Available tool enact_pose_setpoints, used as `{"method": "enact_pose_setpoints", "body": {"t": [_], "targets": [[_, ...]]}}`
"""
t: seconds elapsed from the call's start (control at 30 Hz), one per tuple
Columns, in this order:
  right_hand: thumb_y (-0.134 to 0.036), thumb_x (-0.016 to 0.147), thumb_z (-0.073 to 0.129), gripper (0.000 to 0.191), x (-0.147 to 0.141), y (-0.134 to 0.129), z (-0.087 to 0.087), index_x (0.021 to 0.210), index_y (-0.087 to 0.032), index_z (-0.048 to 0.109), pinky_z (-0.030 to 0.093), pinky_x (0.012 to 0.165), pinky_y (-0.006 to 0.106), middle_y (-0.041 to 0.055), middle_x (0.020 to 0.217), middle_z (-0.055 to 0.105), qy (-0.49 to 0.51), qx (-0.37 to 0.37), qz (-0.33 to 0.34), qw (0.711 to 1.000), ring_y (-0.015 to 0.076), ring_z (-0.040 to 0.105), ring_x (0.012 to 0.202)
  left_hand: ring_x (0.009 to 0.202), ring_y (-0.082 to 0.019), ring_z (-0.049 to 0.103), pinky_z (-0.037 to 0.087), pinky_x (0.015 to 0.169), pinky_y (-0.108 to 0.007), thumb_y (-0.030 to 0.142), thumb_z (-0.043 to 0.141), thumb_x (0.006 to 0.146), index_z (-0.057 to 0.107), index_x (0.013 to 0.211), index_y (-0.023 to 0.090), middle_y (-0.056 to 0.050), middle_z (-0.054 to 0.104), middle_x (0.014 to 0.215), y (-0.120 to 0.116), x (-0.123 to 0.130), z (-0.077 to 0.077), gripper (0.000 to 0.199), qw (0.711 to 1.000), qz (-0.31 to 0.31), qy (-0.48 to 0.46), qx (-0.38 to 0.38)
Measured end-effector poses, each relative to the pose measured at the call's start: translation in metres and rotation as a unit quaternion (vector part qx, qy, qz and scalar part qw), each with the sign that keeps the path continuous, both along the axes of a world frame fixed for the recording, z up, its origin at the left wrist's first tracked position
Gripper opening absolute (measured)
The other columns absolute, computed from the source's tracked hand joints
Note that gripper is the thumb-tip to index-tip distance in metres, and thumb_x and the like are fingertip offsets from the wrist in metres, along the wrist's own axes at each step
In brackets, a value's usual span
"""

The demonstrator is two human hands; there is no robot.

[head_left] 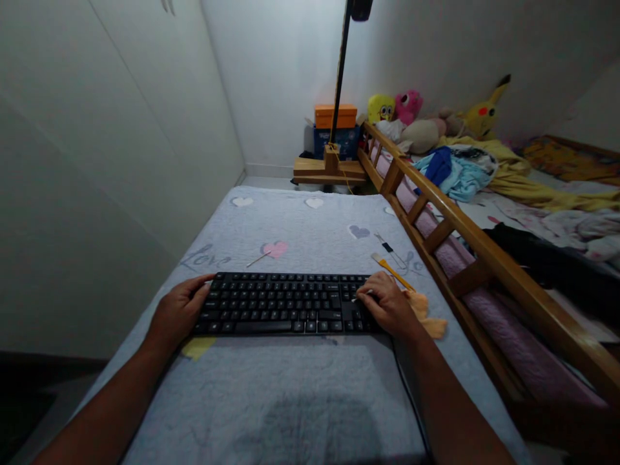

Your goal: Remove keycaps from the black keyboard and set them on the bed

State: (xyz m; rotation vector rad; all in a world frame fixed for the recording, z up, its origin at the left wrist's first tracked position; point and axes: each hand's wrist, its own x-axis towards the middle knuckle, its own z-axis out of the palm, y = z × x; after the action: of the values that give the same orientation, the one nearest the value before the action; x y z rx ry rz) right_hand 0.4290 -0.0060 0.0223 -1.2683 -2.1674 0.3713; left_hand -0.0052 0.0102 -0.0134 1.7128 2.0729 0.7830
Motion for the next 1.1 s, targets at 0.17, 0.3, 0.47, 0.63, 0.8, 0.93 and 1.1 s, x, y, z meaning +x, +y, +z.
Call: {"method": "enact_pose_setpoints", "body": {"t": [0.17, 0.3, 0.47, 0.63, 0.8, 0.93, 1.1], "targets": [[-0.016, 0.089, 0.056, 0.014, -0.004, 0.0, 0.0, 0.078, -0.02, 0.064, 0.037, 0.083, 0.038, 0.003, 0.078, 0.065, 0.001, 0.005, -0.002, 1.0, 0.02, 0.053, 0.086, 0.107, -0.024, 0.063, 0.046, 0.096, -0.035, 0.046, 0.043, 0.084, 0.066, 0.117, 0.019, -0.008, 0.069, 0.117, -0.001, 0.0, 0.001, 0.049, 1.0, -0.001, 0.003, 0.001], [-0.018, 0.09, 0.056, 0.014, -0.006, 0.001, -0.001, 0.079, -0.02, 0.065, 0.037, 0.083, 0.038, 0.0039, 0.078, 0.065, -0.001, 0.013, -0.021, 1.0, 0.0206, 0.052, 0.086, 0.109, -0.024, 0.061, 0.044, 0.099, -0.037, 0.045, 0.043, 0.084, 0.065, 0.119, 0.018, -0.009, 0.068, 0.119, -0.001, 0.002, 0.003, 0.049, 1.0, 0.001, -0.001, -0.009], [-0.017, 0.089, 0.055, 0.014, -0.009, 0.003, -0.002, 0.08, -0.02, 0.066, 0.038, 0.083, 0.039, 0.0047, 0.08, 0.065, -0.001, 0.02, -0.037, 0.999, 0.0214, 0.051, 0.086, 0.11, -0.025, 0.061, 0.043, 0.1, -0.038, 0.046, 0.042, 0.084, 0.065, 0.118, 0.018, -0.009, 0.068, 0.12, -0.001, 0.0, 0.002, 0.049, 1.0, -0.002, -0.003, -0.012], [-0.016, 0.088, 0.056, 0.014, -0.01, 0.005, -0.005, 0.081, -0.02, 0.066, 0.038, 0.082, 0.039, 0.0045, 0.081, 0.066, -0.006, 0.031, -0.056, 0.998, 0.0217, 0.05, 0.087, 0.109, -0.025, 0.061, 0.043, 0.1, -0.038, 0.047, 0.042, 0.083, 0.066, 0.117, 0.018, -0.008, 0.068, 0.118, 0.0, 0.001, 0.002, 0.051, 1.0, -0.001, -0.003, -0.011], [-0.015, 0.088, 0.056, 0.014, -0.011, 0.004, -0.006, 0.081, -0.02, 0.067, 0.038, 0.083, 0.039, 0.0045, 0.081, 0.066, -0.012, 0.037, -0.054, 0.998, 0.0217, 0.05, 0.087, 0.11, -0.025, 0.061, 0.043, 0.1, -0.038, 0.047, 0.041, 0.082, 0.065, 0.118, 0.018, -0.009, 0.068, 0.118, 0.0, 0.002, 0.003, 0.052, 1.0, -0.004, 0.002, -0.008], [-0.015, 0.088, 0.055, 0.014, -0.012, 0.004, -0.005, 0.082, -0.02, 0.067, 0.038, 0.083, 0.039, 0.0049, 0.081, 0.065, -0.017, 0.042, -0.056, 0.997, 0.0218, 0.05, 0.087, 0.109, -0.025, 0.061, 0.043, 0.1, -0.039, 0.046, 0.041, 0.082, 0.066, 0.117, 0.018, -0.009, 0.068, 0.118, 0.0, 0.002, 0.004, 0.052, 1.0, 0.004, 0.001, -0.011], [-0.016, 0.089, 0.055, 0.014, -0.013, 0.005, -0.005, 0.082, -0.02, 0.067, 0.037, 0.084, 0.04, 0.0045, 0.081, 0.066, -0.01, 0.028, -0.053, 0.998, 0.0214, 0.05, 0.087, 0.109, -0.025, 0.061, 0.043, 0.1, -0.039, 0.046, 0.042, 0.082, 0.065, 0.118, 0.018, -0.009, 0.068, 0.119, 0.001, 0.001, 0.001, 0.051, 1.0, 0.001, -0.006, -0.012]]}}
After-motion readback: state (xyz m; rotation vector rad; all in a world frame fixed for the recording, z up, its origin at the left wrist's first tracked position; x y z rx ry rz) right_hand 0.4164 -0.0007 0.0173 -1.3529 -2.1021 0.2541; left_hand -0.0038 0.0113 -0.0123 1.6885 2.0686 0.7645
